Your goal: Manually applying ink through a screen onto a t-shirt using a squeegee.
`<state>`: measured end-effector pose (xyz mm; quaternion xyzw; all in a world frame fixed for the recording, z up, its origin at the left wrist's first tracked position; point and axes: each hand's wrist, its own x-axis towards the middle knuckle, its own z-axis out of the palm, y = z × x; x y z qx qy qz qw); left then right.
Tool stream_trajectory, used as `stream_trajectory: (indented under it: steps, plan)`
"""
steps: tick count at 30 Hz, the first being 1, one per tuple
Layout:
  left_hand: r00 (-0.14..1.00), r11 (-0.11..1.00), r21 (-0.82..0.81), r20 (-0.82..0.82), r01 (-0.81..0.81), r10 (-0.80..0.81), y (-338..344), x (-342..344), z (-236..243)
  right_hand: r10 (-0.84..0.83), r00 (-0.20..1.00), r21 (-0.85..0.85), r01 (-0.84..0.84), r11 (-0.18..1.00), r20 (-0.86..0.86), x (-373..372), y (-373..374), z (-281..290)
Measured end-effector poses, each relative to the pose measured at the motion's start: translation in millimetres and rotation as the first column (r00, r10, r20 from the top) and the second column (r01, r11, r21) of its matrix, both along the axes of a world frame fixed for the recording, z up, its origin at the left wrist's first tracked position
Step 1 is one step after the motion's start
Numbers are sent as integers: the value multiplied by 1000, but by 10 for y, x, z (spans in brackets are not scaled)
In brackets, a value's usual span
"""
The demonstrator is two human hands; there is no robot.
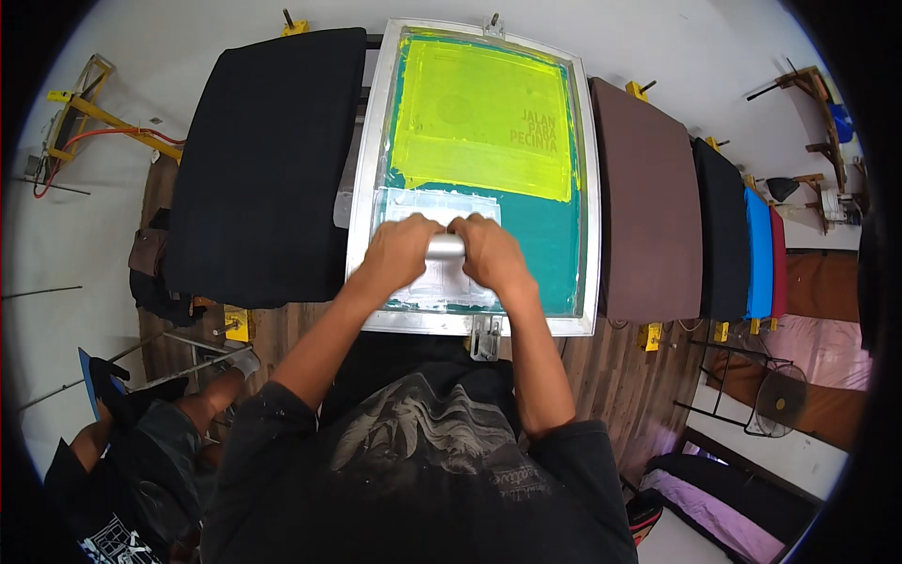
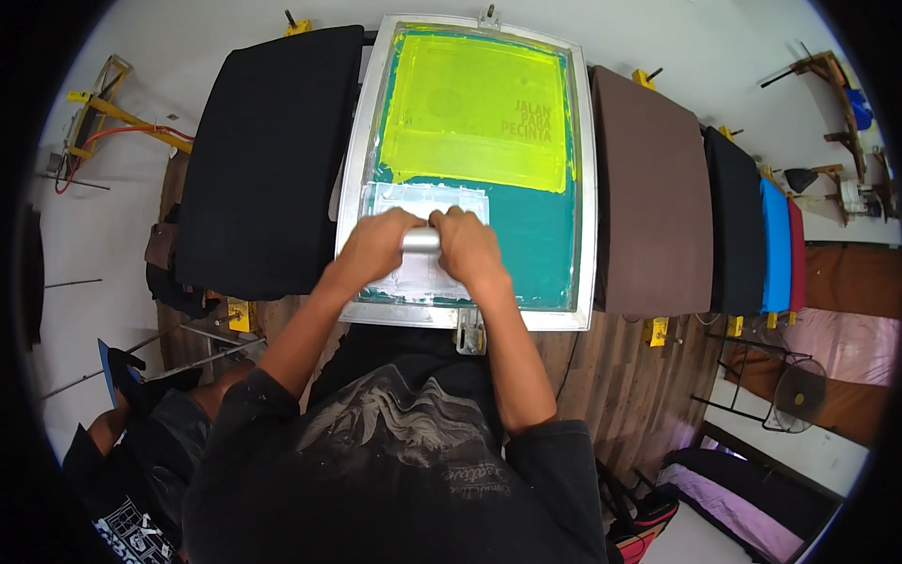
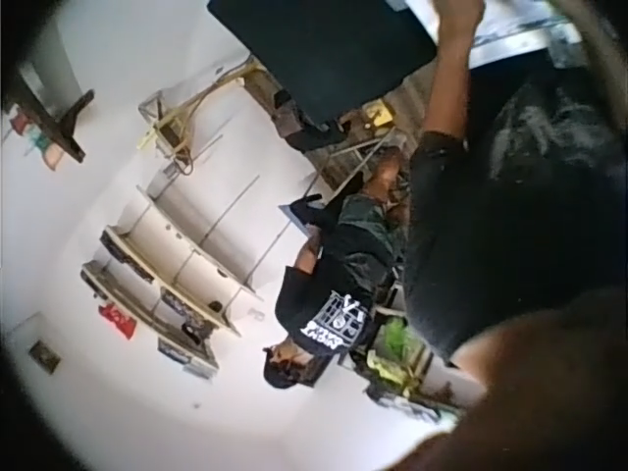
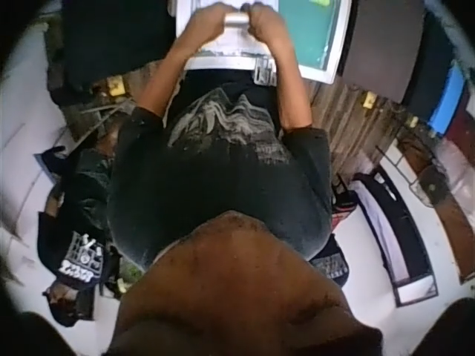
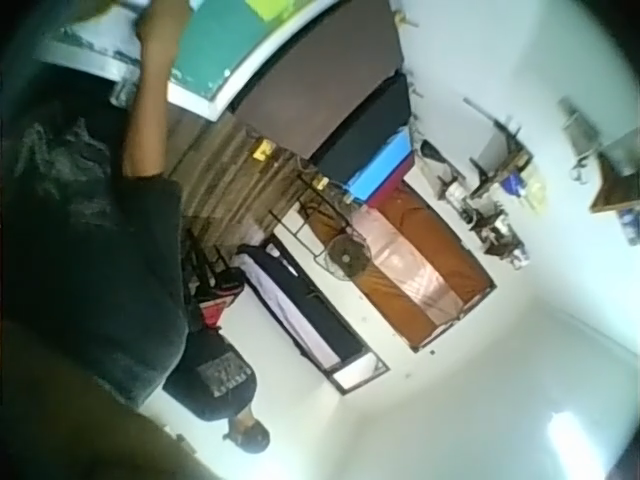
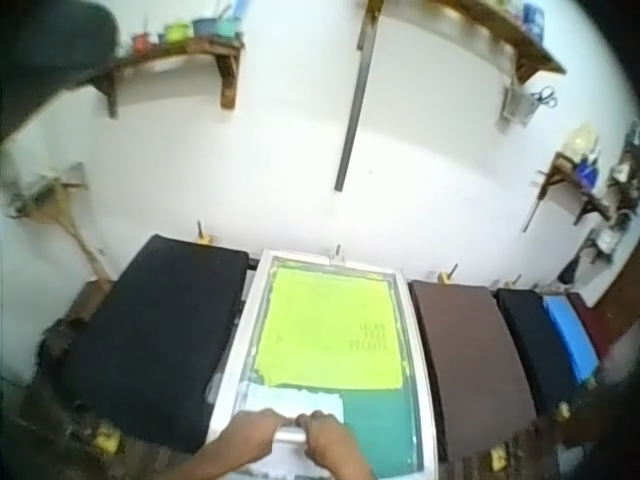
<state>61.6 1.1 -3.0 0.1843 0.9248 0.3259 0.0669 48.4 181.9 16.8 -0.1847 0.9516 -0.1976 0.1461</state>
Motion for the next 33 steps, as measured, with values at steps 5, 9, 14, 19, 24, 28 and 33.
stream_trajectory:
  steps: [5, 9, 14, 19, 24, 28, 33]
  plan:
    - [996, 998, -55, -94, -19, 14, 62, 695, -113, -65, 984, -50, 58, 997, -165, 698, -26, -74]
    - [1000, 999, -53, -31, -3, 1, 62, 958, 73, -62, 994, -12, 61, 998, -94, 996, -24, 43]
    - [1000, 998, -52, 9, 19, -19, 55, 935, 173, -37, 996, 7, 38, 999, -76, 968, -12, 139]
    - [997, 998, -31, -55, -49, 47, 51, 628, 71, -42, 988, 47, 50, 998, -149, 615, -59, 134]
    - [991, 994, -44, -96, -98, 94, 54, 152, -2, -51, 958, 20, 59, 998, -282, 182, -97, -16]
    - [992, 995, -70, -105, -78, 70, 37, 270, -193, -73, 960, 22, 82, 996, -270, 311, -125, -219]
    - [997, 997, -52, -54, -49, 46, 38, 553, -104, -101, 984, -4, 102, 995, -149, 579, -110, -120]
